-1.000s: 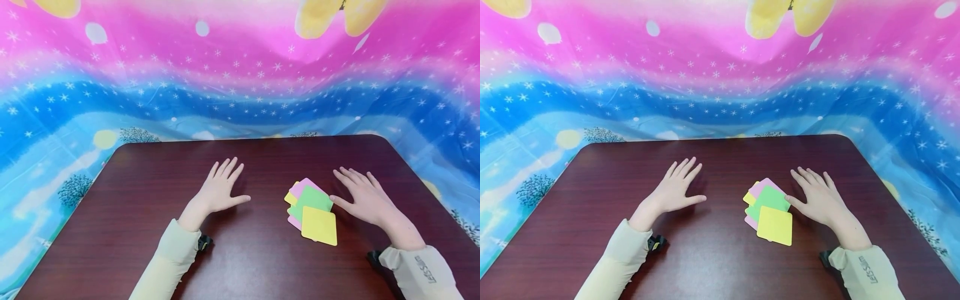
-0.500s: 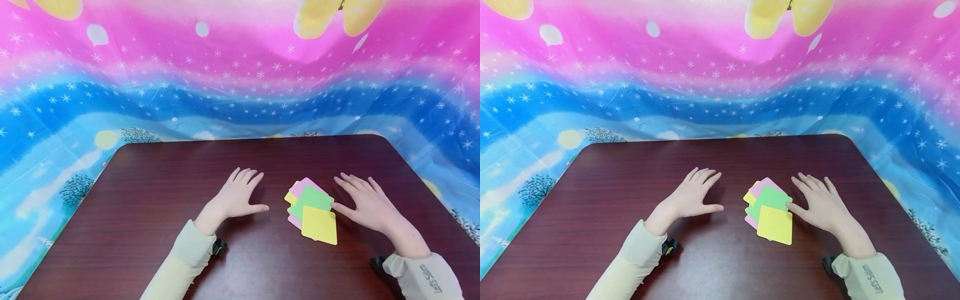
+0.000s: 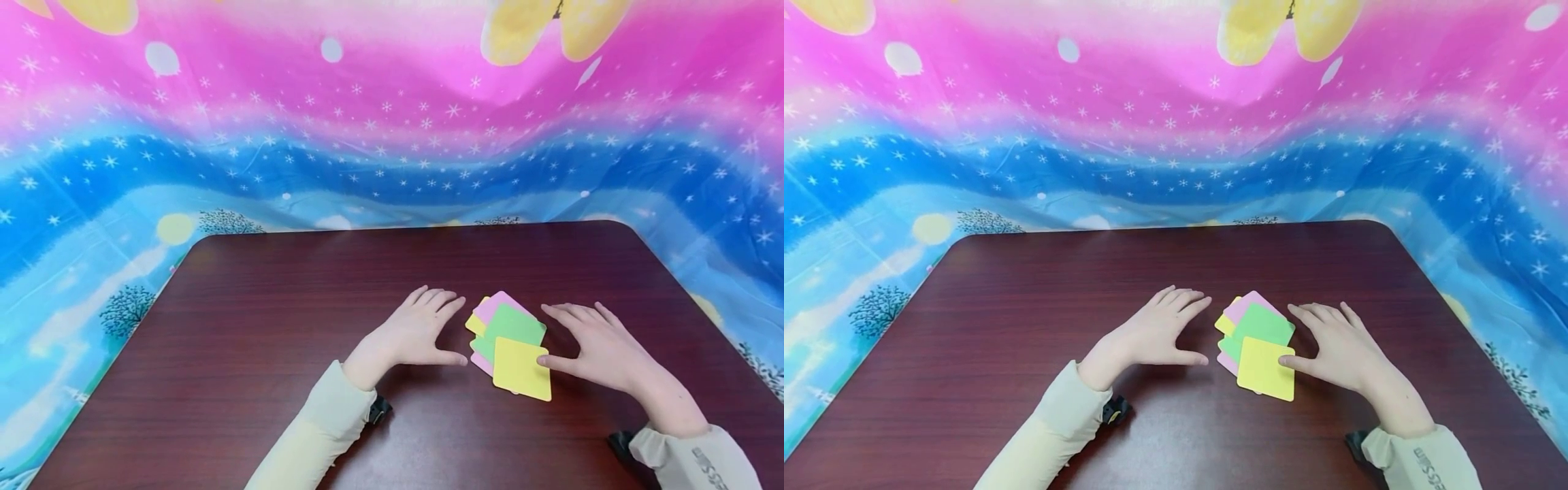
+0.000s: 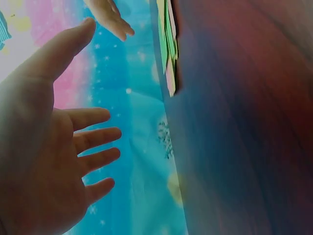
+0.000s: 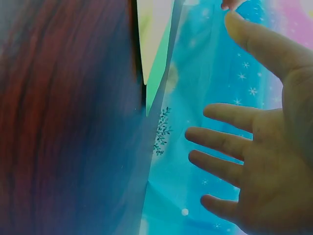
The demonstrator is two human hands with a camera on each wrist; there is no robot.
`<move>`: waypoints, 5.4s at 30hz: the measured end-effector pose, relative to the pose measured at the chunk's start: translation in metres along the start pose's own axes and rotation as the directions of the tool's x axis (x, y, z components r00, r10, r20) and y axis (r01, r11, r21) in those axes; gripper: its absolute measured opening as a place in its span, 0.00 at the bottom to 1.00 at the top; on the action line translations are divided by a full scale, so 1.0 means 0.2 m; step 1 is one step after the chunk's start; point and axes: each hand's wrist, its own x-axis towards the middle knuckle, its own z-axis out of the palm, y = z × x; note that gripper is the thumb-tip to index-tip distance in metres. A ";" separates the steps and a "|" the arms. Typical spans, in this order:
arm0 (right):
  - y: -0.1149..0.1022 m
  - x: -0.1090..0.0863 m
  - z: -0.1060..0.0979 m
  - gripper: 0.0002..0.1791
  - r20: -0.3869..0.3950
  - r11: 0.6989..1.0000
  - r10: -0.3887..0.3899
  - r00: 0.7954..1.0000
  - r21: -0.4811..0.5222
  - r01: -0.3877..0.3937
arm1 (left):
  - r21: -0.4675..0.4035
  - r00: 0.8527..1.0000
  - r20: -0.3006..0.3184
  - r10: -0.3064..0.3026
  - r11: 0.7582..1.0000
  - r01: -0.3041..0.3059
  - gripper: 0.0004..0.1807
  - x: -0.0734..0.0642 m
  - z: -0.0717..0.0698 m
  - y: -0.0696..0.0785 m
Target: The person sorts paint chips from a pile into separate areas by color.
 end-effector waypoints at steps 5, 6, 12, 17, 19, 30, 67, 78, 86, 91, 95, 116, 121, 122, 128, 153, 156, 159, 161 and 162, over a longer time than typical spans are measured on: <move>-0.01 -0.01 0.01 0.53 0.035 1.000 -0.001 0.999 0.000 0.001 | 0.021 1.000 0.006 0.013 1.000 -0.013 0.51 0.03 0.01 0.05; -0.01 -0.01 0.01 0.53 0.040 1.000 -0.003 0.999 -0.001 0.003 | 0.025 1.000 0.008 0.016 1.000 -0.016 0.51 0.03 0.01 0.06; -0.03 -0.03 0.03 0.55 0.073 1.000 -0.010 0.997 -0.001 0.010 | 0.031 0.999 0.010 0.032 0.999 -0.033 0.51 0.06 0.04 0.11; -0.04 -0.03 0.04 0.53 0.088 1.000 -0.024 0.996 -0.005 0.025 | 0.030 0.998 0.016 0.055 0.998 -0.055 0.51 0.08 0.04 0.16; -0.04 -0.04 0.05 0.52 0.088 1.000 -0.031 0.996 -0.005 0.031 | 0.025 0.997 0.031 0.066 0.997 -0.067 0.51 0.09 0.04 0.18; -0.07 -0.04 0.07 0.51 0.123 1.000 -0.026 0.992 -0.005 0.027 | -0.013 0.985 0.142 0.099 0.995 -0.098 0.51 0.16 0.07 0.26; -0.09 -0.02 0.06 0.42 0.058 0.994 -0.084 0.995 -0.071 0.088 | -0.028 0.986 0.152 0.068 0.998 -0.064 0.40 0.22 0.13 0.29; -0.14 0.03 0.05 0.42 0.029 0.989 -0.128 0.991 -0.078 0.130 | -0.082 0.992 0.111 0.067 0.995 -0.058 0.35 0.18 0.10 0.20; -0.19 0.11 0.06 0.42 0.024 0.981 -0.178 0.984 -0.074 0.180 | -0.154 0.995 0.081 0.052 0.987 -0.039 0.38 0.13 0.10 0.11; -0.22 0.15 0.06 0.41 0.045 0.980 -0.184 0.982 -0.074 0.187 | -0.204 0.996 0.075 0.041 0.979 -0.025 0.40 0.10 0.10 0.06; -0.25 0.18 0.07 0.41 0.034 0.974 -0.208 0.978 -0.083 0.210 | -0.237 0.997 0.069 0.031 0.971 -0.014 0.41 0.08 0.11 0.03; -0.34 0.38 0.07 0.39 0.040 0.955 -0.279 0.959 -0.096 0.282 | -0.274 0.991 0.095 -0.090 0.955 0.113 0.45 -0.02 0.09 -0.15; -0.36 0.42 0.08 0.39 0.060 0.956 -0.276 0.959 -0.086 0.280 | -0.280 0.991 0.085 -0.105 0.952 0.124 0.45 -0.04 0.09 -0.19; -0.37 0.43 0.08 0.39 0.063 0.957 -0.274 0.960 -0.085 0.279 | -0.279 0.991 0.079 -0.105 0.952 0.123 0.45 -0.04 0.09 -0.20; -0.38 0.48 0.09 0.41 0.073 0.952 -0.286 0.955 -0.089 0.292 | -0.272 0.992 0.065 -0.111 0.954 0.125 0.44 -0.05 0.09 -0.24; -0.42 0.64 0.11 0.43 0.121 0.964 -0.250 0.961 -0.068 0.259 | -0.290 0.979 0.096 -0.179 0.936 0.200 0.45 -0.02 0.08 -0.36; -0.42 0.66 0.12 0.43 0.126 0.963 -0.246 0.961 -0.078 0.257 | -0.287 0.978 0.096 -0.184 0.936 0.204 0.45 -0.01 0.08 -0.37; -0.42 0.67 0.12 0.43 0.131 0.965 -0.238 0.963 -0.084 0.250 | -0.289 0.978 0.095 -0.187 0.935 0.207 0.45 0.00 0.08 -0.38; -0.41 0.68 0.13 0.43 0.135 0.966 -0.233 0.963 -0.082 0.245 | -0.293 0.977 0.101 -0.186 0.933 0.208 0.46 0.00 0.09 -0.39; -0.41 0.68 0.13 0.43 0.137 0.967 -0.229 0.964 -0.082 0.241 | -0.291 0.977 0.106 -0.187 0.933 0.210 0.46 0.01 0.09 -0.39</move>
